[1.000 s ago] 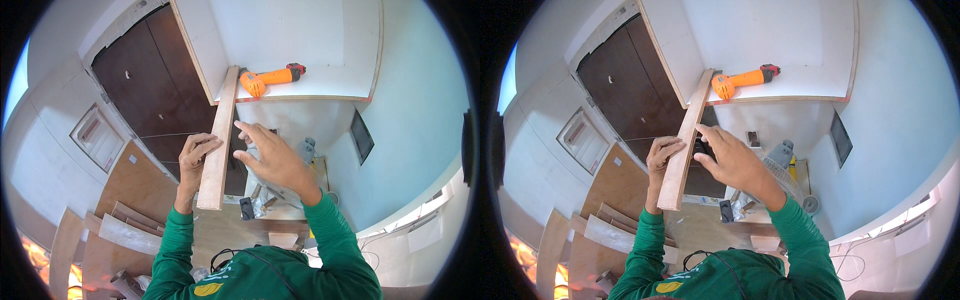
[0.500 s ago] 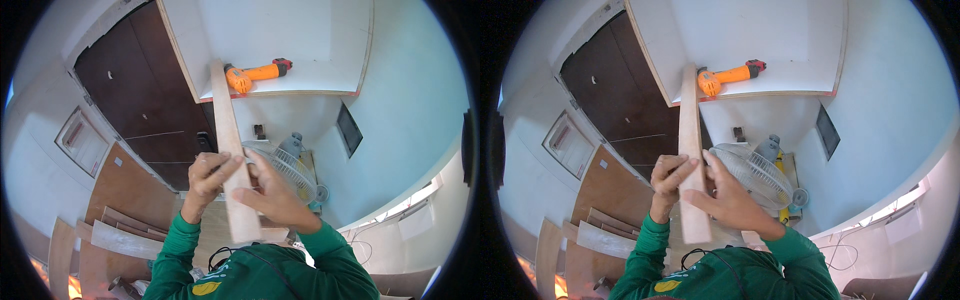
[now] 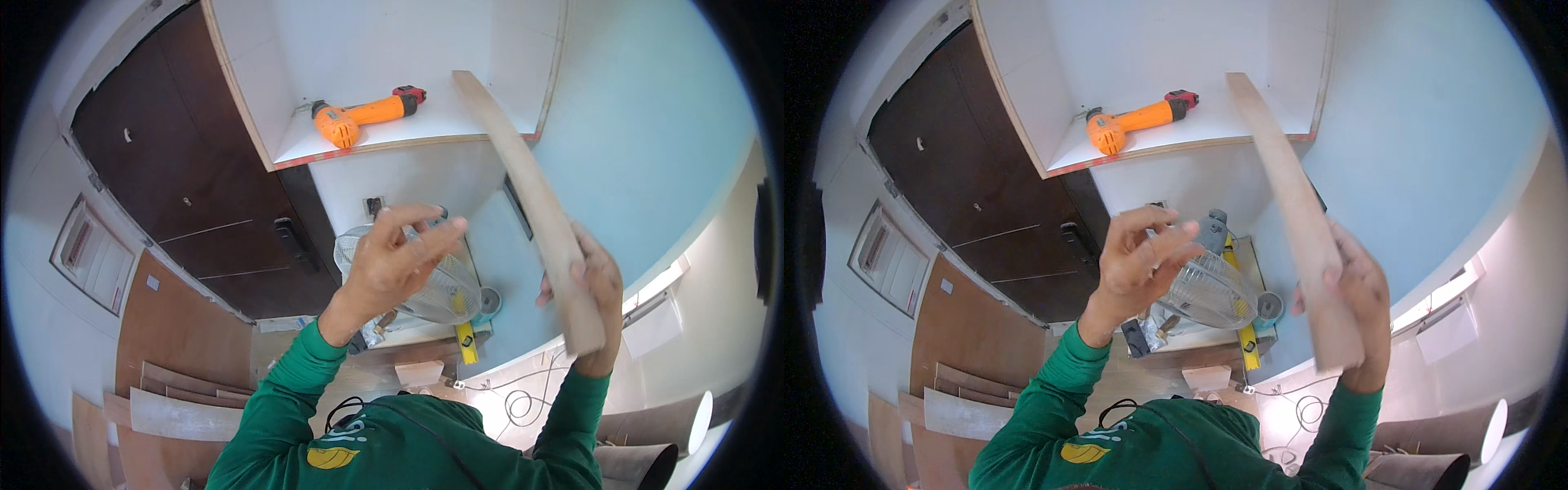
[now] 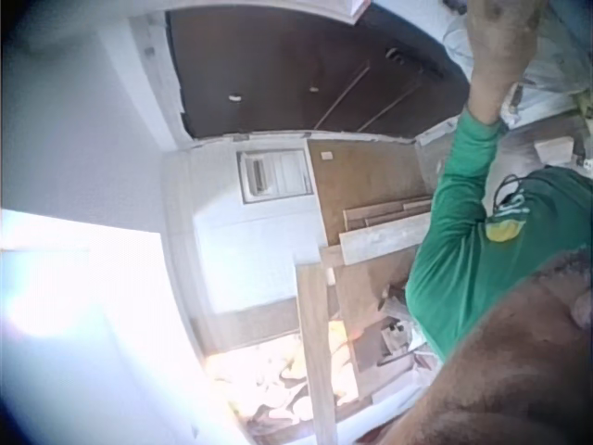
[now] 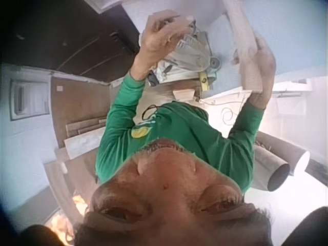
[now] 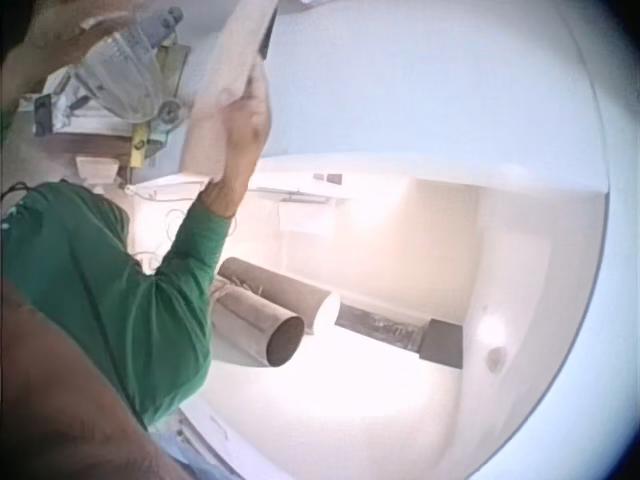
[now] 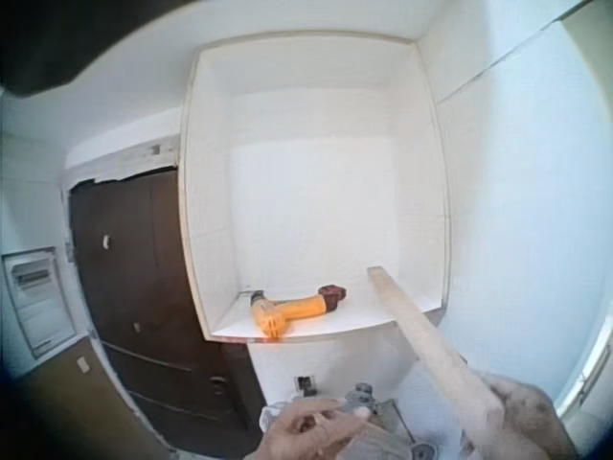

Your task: The person positions a wooden trim piece against a wall-mounted cabinet, marks alignment points with a pencil, and uses a spirit level to draw a horizontal reference line on the wall. The person handles the trim, pencil, and level throughout the sequence.

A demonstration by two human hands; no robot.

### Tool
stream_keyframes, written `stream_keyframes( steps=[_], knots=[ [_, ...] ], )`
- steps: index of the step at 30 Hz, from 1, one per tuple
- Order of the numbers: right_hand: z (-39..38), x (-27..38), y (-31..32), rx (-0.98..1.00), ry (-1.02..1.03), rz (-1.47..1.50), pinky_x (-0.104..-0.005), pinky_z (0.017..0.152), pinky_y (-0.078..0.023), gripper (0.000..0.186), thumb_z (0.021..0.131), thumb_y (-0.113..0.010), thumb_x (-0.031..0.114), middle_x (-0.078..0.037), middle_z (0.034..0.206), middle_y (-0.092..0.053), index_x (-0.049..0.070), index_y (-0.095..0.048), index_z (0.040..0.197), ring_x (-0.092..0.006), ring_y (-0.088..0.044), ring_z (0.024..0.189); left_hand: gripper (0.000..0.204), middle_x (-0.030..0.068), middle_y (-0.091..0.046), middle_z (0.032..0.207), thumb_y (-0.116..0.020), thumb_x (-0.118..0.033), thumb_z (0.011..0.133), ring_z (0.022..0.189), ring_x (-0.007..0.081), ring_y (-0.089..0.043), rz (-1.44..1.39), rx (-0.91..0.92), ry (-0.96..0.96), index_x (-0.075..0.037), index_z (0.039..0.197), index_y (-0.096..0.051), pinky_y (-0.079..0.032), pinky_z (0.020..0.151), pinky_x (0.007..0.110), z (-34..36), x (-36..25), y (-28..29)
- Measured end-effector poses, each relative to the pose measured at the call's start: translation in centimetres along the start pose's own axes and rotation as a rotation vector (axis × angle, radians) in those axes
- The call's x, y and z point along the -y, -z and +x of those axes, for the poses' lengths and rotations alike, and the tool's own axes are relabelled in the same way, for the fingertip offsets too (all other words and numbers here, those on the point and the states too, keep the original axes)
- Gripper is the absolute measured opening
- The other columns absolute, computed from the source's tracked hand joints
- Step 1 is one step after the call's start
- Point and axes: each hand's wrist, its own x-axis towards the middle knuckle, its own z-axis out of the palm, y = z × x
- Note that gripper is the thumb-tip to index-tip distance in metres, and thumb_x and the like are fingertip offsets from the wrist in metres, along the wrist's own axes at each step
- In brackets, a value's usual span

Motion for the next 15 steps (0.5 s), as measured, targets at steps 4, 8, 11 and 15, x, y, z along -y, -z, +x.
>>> stream_keyframes(
  steps=[4, 8, 11, 15],
  knots=[
    [5.0, -0.8, 4.1, -0.046, 0.019, -0.113, -0.034, 0.063, -0.064, 0.087, 0.091, -0.071, 0.039, -0.02, 0.119, -0.067, -0.012, -0.042, 0.154, -0.0222, -0.072, 0.085, 0.061, 0.011, -0.059, 0.12, -0.091, 0.002, 0.076, 0.1, 0.0219, -0.065, -0.027, -0.022, 0.075, -0.01, 0.132, -0.072, -0.057, 0.08, 0.032, 0.6, 0.9, 0.1],
    [7.3, -0.8, 5.4, -0.076, 0.081, -0.013, -0.0387, 0.065, -0.066, 0.074, 0.101, -0.06, 0.037, -0.022, 0.121, -0.068, -0.012, -0.043, 0.154, -0.0248, -0.072, 0.091, 0.056, 0.0096, -0.061, 0.116, -0.09, -0.001, 0.079, 0.095, 0.0191, -0.064, -0.067, -0.068, 0.11, -0.011, 0.132, -0.073, -0.054, 0.074, 0.031, 0.6, 1.3, -0.3],
    [7.5, -2.7, 7.1, -0.088, 0.09, 0.213, -0.0433, 0.07, -0.066, 0.072, 0.102, -0.055, 0.046, -0.022, 0.121, -0.069, -0.007, -0.05, 0.15, -0.0258, -0.071, 0.098, 0.052, 0.0075, -0.063, 0.113, -0.089, -0.002, 0.081, 0.088, 0.0136, -0.062, -0.075, -0.092, 0.177, -0.011, 0.13, -0.074, -0.047, 0.064, 0.026, -1.1, 1.5, -0.1],
    [6.7, -5.7, 9.0, 0.074, 0.074, 0.63, -0.0506, 0.075, -0.065, 0.077, 0.107, -0.045, 0.056, -0.027, 0.129, -0.067, -0.009, -0.05, 0.148, -0.0319, -0.071, 0.105, 0.048, 0.0054, -0.063, 0.113, -0.088, -0.004, 0.084, 0.082, 0.0073, -0.057, -0.092, -0.103, 0.243, -0.011, 0.129, -0.074, -0.036, 0.054, 0.021, -3.0, 2.3, -0.1]
  ],
)
